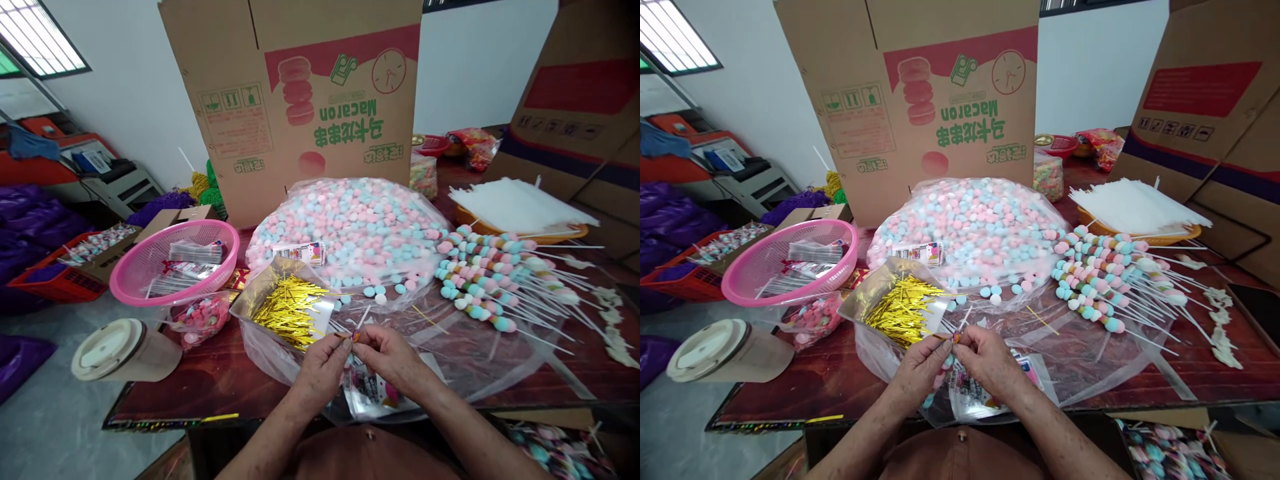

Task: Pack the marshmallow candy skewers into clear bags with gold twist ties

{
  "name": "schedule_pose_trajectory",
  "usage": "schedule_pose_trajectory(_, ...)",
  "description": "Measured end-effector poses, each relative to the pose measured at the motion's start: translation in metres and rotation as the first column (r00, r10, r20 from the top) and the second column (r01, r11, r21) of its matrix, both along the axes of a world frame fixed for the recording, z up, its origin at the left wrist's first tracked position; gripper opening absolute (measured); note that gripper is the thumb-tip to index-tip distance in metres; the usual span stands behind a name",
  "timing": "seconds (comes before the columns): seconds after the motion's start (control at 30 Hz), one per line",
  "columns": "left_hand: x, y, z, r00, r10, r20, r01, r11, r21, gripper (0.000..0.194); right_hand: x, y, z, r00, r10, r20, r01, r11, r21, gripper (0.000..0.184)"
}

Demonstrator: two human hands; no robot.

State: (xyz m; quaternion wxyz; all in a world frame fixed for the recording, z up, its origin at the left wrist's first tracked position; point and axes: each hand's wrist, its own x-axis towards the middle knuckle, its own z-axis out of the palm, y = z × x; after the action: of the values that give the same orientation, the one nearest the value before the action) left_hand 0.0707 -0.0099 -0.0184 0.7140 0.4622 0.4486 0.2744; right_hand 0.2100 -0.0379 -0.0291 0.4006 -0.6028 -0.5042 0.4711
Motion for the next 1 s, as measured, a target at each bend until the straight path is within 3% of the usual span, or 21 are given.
schedule_pose_trajectory(0.1,-0.005,0.002,0.000,0.993,0.009,0.117,0.002,0.995,-0.095,0.038,0.001,-0.006,0.009,1.000,0.011,0.028,-0.014,0.997,0.082,0.023)
schedule_pose_trajectory(0.17,-0.009,0.003,0.000,0.974,-0.054,0.222,0.105,0.968,-0.226,0.038,0.005,-0.010,0.023,0.980,0.177,0.090,-0.192,0.963,0.192,0.024)
schedule_pose_trajectory(0.23,-0.012,0.004,0.001,0.941,-0.105,0.322,0.210,0.927,-0.312,0.038,0.012,-0.011,0.038,0.919,0.364,0.154,-0.393,0.879,0.271,0.023)
schedule_pose_trajectory(0.3,-0.012,0.004,0.003,0.917,-0.099,0.387,0.245,0.905,-0.348,0.042,0.017,-0.009,0.047,0.856,0.495,0.148,-0.516,0.817,0.255,0.025)
schedule_pose_trajectory(0.37,-0.010,0.004,0.004,0.912,-0.038,0.408,0.199,0.912,-0.359,0.054,0.017,-0.007,0.045,0.863,0.495,0.104,-0.506,0.842,0.188,0.026)
schedule_pose_trajectory(0.43,-0.007,0.004,0.004,0.921,0.068,0.384,0.085,0.927,-0.366,0.062,0.012,-0.007,0.034,0.926,0.350,0.144,-0.370,0.916,0.154,0.028)
schedule_pose_trajectory(0.5,-0.002,0.004,0.002,0.926,0.190,0.325,-0.061,0.927,-0.371,0.059,0.004,-0.007,0.018,0.941,0.147,0.305,-0.227,0.943,0.243,0.027)
schedule_pose_trajectory(0.57,0.004,0.002,-0.002,0.932,0.258,0.256,-0.158,0.921,-0.355,0.055,-0.001,-0.007,0.006,0.850,-0.054,0.524,-0.209,0.879,0.428,0.026)
schedule_pose_trajectory(0.63,0.009,0.001,-0.005,0.943,0.271,0.195,-0.217,0.941,-0.260,0.055,0.001,-0.007,0.004,0.687,-0.255,0.681,-0.283,0.768,0.574,0.027)
schedule_pose_trajectory(0.7,0.014,0.001,-0.004,0.946,0.299,0.126,-0.287,0.952,-0.103,0.061,0.007,-0.006,0.014,0.535,-0.434,0.725,-0.317,0.692,0.648,0.027)
schedule_pose_trajectory(0.77,0.015,0.004,0.004,0.966,0.252,0.064,-0.245,0.965,-0.092,0.065,0.012,-0.007,0.026,0.467,-0.532,0.706,-0.309,0.650,0.695,0.025)
schedule_pose_trajectory(0.83,0.010,0.011,0.019,0.986,0.100,0.135,-0.062,0.964,-0.261,0.066,0.011,-0.011,0.031,0.508,-0.523,0.685,-0.346,0.605,0.718,0.024)
schedule_pose_trajectory(0.9,-0.003,0.020,0.038,0.930,0.032,0.367,0.100,0.937,-0.334,0.068,0.007,-0.017,0.026,0.630,-0.387,0.674,-0.372,0.611,0.699,0.024)
schedule_pose_trajectory(0.97,-0.020,0.025,0.055,0.830,0.060,0.554,0.067,0.976,-0.206,0.066,0.005,-0.021,0.015,0.779,-0.244,0.578,-0.233,0.742,0.628,0.024)
schedule_pose_trajectory(1.0,-0.027,0.026,0.060,0.820,-0.011,0.572,0.095,0.989,-0.116,0.070,0.006,-0.022,0.011,0.845,-0.227,0.485,-0.099,0.823,0.559,0.024)
